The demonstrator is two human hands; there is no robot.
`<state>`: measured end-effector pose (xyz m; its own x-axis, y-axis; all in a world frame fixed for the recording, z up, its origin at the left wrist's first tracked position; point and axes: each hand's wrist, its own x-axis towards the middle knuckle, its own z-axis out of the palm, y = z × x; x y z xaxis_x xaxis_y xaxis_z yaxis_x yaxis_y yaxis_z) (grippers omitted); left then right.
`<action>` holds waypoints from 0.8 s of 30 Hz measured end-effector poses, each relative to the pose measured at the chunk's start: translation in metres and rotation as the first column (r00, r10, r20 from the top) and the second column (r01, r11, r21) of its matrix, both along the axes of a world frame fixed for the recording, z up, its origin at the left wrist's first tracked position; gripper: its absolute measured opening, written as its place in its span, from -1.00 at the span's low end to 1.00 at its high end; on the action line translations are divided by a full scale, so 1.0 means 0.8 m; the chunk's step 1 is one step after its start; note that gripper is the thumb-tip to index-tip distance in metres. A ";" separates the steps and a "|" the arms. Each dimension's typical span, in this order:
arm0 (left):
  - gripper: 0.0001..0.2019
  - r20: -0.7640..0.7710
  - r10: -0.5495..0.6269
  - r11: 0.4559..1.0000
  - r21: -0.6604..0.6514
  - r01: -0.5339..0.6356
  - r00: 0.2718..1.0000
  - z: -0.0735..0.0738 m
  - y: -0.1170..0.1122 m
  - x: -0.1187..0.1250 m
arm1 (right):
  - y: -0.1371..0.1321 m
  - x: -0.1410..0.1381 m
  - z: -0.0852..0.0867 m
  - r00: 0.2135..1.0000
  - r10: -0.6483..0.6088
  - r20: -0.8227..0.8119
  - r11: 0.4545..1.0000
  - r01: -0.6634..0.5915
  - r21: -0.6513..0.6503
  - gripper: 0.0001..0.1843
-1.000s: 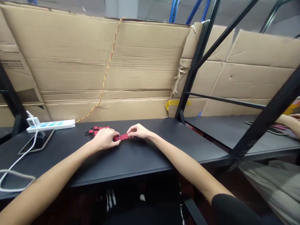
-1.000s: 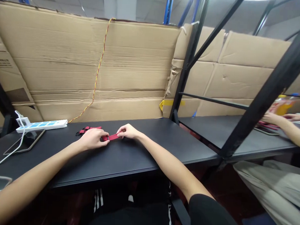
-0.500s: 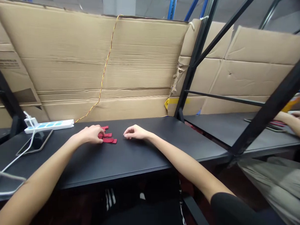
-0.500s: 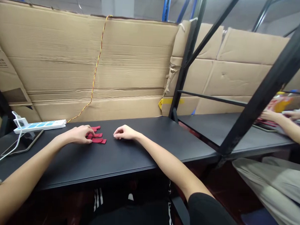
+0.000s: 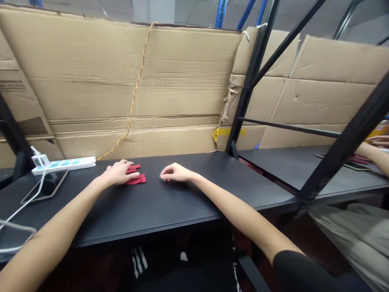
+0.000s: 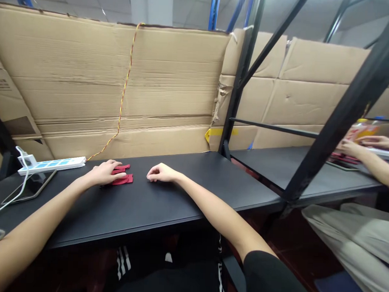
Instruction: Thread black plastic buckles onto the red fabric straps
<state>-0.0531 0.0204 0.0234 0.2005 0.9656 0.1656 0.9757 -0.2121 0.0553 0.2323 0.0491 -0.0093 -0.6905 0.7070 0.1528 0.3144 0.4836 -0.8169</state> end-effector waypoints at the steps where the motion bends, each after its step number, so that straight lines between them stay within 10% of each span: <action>1: -0.22 -0.011 0.026 0.999 -0.024 -0.027 1.000 -0.007 0.003 0.001 | 0.000 0.000 0.000 1.000 0.004 0.001 1.000 -0.004 0.003 -0.73; 14: -0.24 0.025 0.040 0.999 -0.034 -0.039 0.999 -0.051 0.041 0.013 | 0.000 -0.010 -0.011 0.995 -0.100 -0.024 0.983 0.103 0.150 -0.75; 24: -0.44 0.044 0.083 0.995 0.056 -0.085 0.996 -0.042 0.063 0.002 | 0.014 -0.013 -0.012 0.943 -0.267 0.200 0.819 0.112 0.562 -0.66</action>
